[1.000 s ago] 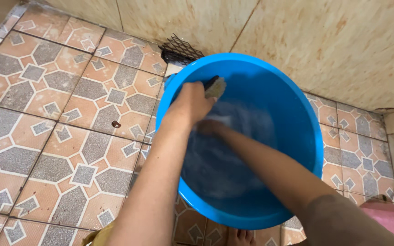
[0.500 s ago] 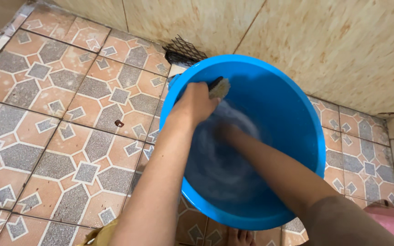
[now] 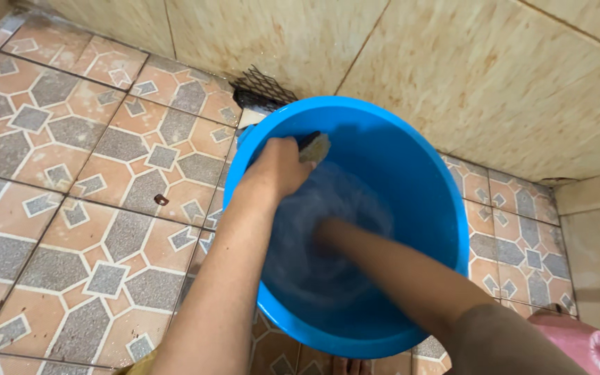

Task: The person scrubs the tiled bathroom walls using a sponge and soapy water from a blue bucket. They repeatedly dip the sponge, scrub different sections of the wall, and rinse the sponge under a tap before emptying the bucket onto the floor.

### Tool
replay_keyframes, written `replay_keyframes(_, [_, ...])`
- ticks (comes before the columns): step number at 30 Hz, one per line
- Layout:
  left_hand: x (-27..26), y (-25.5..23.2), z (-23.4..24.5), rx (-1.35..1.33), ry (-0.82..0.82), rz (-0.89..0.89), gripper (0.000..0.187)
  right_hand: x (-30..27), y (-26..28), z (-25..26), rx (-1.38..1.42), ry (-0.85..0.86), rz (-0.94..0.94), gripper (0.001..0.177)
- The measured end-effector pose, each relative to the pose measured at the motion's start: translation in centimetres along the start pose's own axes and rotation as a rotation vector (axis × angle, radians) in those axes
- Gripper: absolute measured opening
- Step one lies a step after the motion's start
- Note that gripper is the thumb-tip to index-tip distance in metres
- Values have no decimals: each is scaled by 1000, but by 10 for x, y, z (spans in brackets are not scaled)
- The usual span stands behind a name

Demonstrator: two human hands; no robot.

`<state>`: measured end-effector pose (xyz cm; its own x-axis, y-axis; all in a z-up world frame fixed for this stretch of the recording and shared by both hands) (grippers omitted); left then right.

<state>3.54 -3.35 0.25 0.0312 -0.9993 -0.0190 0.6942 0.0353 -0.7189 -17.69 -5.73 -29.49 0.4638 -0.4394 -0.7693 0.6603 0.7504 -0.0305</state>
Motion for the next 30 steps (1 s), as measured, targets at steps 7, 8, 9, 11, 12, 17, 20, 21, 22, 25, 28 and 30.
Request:
replay_keyframes(7, [-6, 2, 2, -54, 72, 123, 47, 47, 20, 76, 255, -245, 98, 31])
replay_keyframes(8, [-7, 2, 3, -29, 81, 116, 47, 41, -2, 75, 194, -269, -24, 31])
replay_keyframes(9, [-7, 1, 4, -4, 88, 107, 47, 29, -19, 69, 100, -209, -98, 31])
replay_keyframes(11, [-6, 0, 6, 28, 107, 97, 47, -5, -27, 53, -44, 36, -43, 31])
replay_keyframes(12, [-5, 1, 6, 35, 118, 97, 47, -19, -28, 62, -26, 118, 38, 31])
replay_keyframes(17, [-2, 7, 0, 47, 153, 125, 50, -97, -56, 186, 551, 39, 18, 31])
replay_keyframes(20, [1, 9, -5, 90, 152, 117, 56, -154, -58, 222, 1153, -50, 40, 31])
replay_keyframes(21, [0, 10, -7, 105, 165, 124, 60, -170, -48, 221, 1359, -75, 73, 31])
replay_keyframes(22, [1, 12, -8, 121, 178, 130, 64, -182, -37, 219, 1531, -96, 104, 31])
replay_keyframes(25, [-1, 11, -25, 301, 458, -29, 61, -193, -2, 196, 1678, -105, 73, 28])
replay_keyframes(28, [-8, 9, -28, 235, 505, -74, 50, -178, 25, 182, 1170, -112, 383, 34])
replay_keyframes(30, [-10, -6, -8, 110, 188, -347, 43, -156, 20, 170, 538, -241, 158, 41])
Point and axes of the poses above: each hand's wrist, its own x-axis towards the middle knuckle, its own z-axis out of the back of the hand, y = z × x, the point moved 4 cm from there along x, towards the middle knuckle, and after that the axes turned 2 degrees about -z, right-handed, at the moved point
